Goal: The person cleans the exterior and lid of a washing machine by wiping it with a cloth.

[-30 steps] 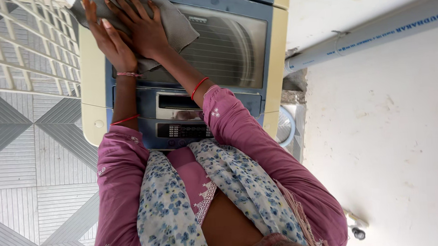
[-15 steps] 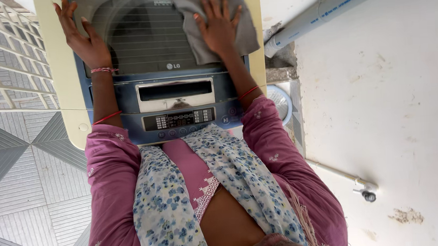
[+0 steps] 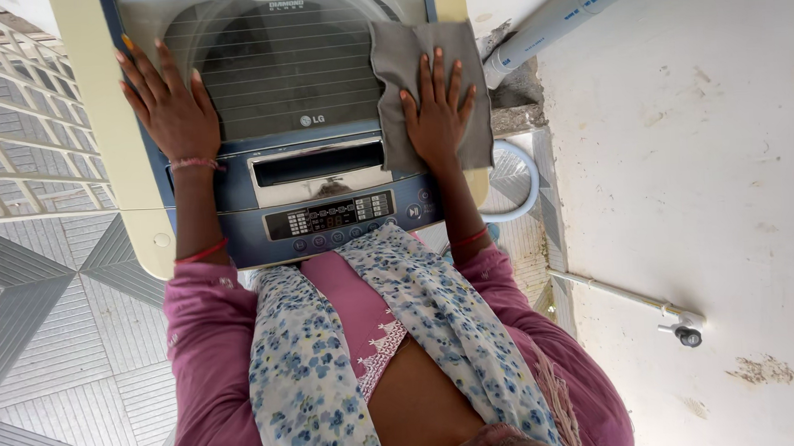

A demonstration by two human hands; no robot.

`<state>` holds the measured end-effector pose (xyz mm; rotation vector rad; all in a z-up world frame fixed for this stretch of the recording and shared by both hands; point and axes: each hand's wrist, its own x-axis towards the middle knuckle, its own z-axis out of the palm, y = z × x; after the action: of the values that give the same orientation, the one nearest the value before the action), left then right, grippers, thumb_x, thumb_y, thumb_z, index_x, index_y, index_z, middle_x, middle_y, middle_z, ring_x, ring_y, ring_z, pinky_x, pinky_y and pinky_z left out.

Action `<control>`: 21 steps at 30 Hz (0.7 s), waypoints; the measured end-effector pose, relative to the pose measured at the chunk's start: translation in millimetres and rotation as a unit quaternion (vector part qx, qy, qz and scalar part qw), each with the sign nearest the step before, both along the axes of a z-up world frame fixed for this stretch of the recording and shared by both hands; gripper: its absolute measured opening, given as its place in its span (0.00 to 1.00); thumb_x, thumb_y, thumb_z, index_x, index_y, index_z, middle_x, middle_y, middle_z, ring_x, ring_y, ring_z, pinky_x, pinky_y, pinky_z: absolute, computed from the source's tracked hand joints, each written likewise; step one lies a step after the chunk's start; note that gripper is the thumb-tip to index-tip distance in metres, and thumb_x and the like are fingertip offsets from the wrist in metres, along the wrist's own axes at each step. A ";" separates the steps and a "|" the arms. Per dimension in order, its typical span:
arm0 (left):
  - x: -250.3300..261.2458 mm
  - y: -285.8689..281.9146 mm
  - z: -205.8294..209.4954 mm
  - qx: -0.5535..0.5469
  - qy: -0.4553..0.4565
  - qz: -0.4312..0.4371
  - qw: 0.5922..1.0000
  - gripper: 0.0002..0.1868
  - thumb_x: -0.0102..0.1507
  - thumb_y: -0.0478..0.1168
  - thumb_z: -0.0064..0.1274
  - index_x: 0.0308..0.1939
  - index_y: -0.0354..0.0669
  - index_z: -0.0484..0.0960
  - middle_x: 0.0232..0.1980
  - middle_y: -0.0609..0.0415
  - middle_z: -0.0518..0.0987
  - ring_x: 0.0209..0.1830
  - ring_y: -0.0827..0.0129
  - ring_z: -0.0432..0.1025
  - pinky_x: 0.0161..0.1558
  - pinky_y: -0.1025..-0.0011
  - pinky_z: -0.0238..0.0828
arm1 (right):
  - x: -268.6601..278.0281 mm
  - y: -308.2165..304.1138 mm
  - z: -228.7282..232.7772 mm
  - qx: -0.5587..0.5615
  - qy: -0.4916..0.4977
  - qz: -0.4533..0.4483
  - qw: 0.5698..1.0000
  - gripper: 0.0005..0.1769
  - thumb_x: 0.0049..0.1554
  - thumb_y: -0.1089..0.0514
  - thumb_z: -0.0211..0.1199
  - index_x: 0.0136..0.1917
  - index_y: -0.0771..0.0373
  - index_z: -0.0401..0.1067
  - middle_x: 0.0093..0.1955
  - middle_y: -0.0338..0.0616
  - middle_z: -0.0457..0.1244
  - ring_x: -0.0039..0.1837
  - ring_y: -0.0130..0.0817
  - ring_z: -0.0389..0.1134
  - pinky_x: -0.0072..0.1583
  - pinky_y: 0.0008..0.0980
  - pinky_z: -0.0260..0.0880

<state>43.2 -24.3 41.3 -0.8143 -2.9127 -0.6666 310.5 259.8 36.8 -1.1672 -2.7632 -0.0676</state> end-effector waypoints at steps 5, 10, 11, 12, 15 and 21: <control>39.4 -38.7 21.9 0.025 -0.025 0.028 0.999 0.29 0.79 0.48 0.38 0.81 0.39 0.61 0.84 0.39 0.55 0.85 0.48 0.43 0.80 0.44 0.39 | -7.3 -10.8 4.3 -0.044 -0.025 -0.007 0.999 0.41 0.70 0.29 0.36 0.87 0.51 0.43 0.89 0.46 0.34 0.87 0.60 0.30 0.78 0.76 0.27; 37.0 -45.6 1.6 0.108 0.028 0.063 0.992 0.27 0.80 0.46 0.36 0.81 0.38 0.62 0.83 0.42 0.61 0.86 0.47 0.49 0.82 0.46 0.46 | -56.9 -19.7 5.7 -0.102 -0.103 -0.001 0.989 0.46 0.69 0.25 0.33 0.88 0.52 0.34 0.88 0.60 0.25 0.85 0.74 0.20 0.72 0.87 0.21; 34.9 -43.8 0.6 0.113 0.011 0.062 0.992 0.27 0.80 0.47 0.36 0.81 0.37 0.61 0.84 0.41 0.59 0.86 0.48 0.48 0.82 0.45 0.44 | -73.1 -23.5 5.9 -0.114 -0.101 0.024 0.988 0.47 0.69 0.25 0.33 0.88 0.52 0.31 0.88 0.62 0.22 0.85 0.74 0.18 0.71 0.88 0.20; 33.0 -43.7 1.7 0.117 -0.006 0.060 0.991 0.28 0.80 0.48 0.35 0.81 0.37 0.60 0.84 0.41 0.57 0.87 0.48 0.46 0.83 0.45 0.43 | -90.5 -29.4 6.4 -0.127 -0.098 0.049 0.986 0.47 0.69 0.24 0.33 0.88 0.51 0.29 0.88 0.63 0.20 0.84 0.73 0.16 0.70 0.89 0.19; 33.7 -42.3 8.9 0.060 -0.017 0.091 0.994 0.29 0.80 0.50 0.33 0.81 0.38 0.61 0.86 0.41 0.50 0.87 0.46 0.39 0.82 0.42 0.36 | -152.9 -58.0 9.9 -0.145 -0.148 0.106 0.973 0.48 0.69 0.22 0.32 0.89 0.49 0.26 0.89 0.60 0.18 0.85 0.71 0.14 0.72 0.89 0.19; 38.1 -44.1 19.3 0.099 0.004 0.111 0.989 0.33 0.80 0.56 0.28 0.84 0.41 0.57 0.88 0.41 0.43 0.88 0.45 0.33 0.84 0.42 0.31 | -242.5 -152.8 28.3 -0.104 -0.135 0.246 0.954 0.47 0.69 0.23 0.35 0.89 0.48 0.31 0.90 0.58 0.23 0.87 0.69 0.19 0.74 0.86 0.20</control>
<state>81.3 -68.4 60.6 -0.4613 -2.8104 -0.9074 68.0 107.0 65.1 -0.4956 -3.2860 0.1298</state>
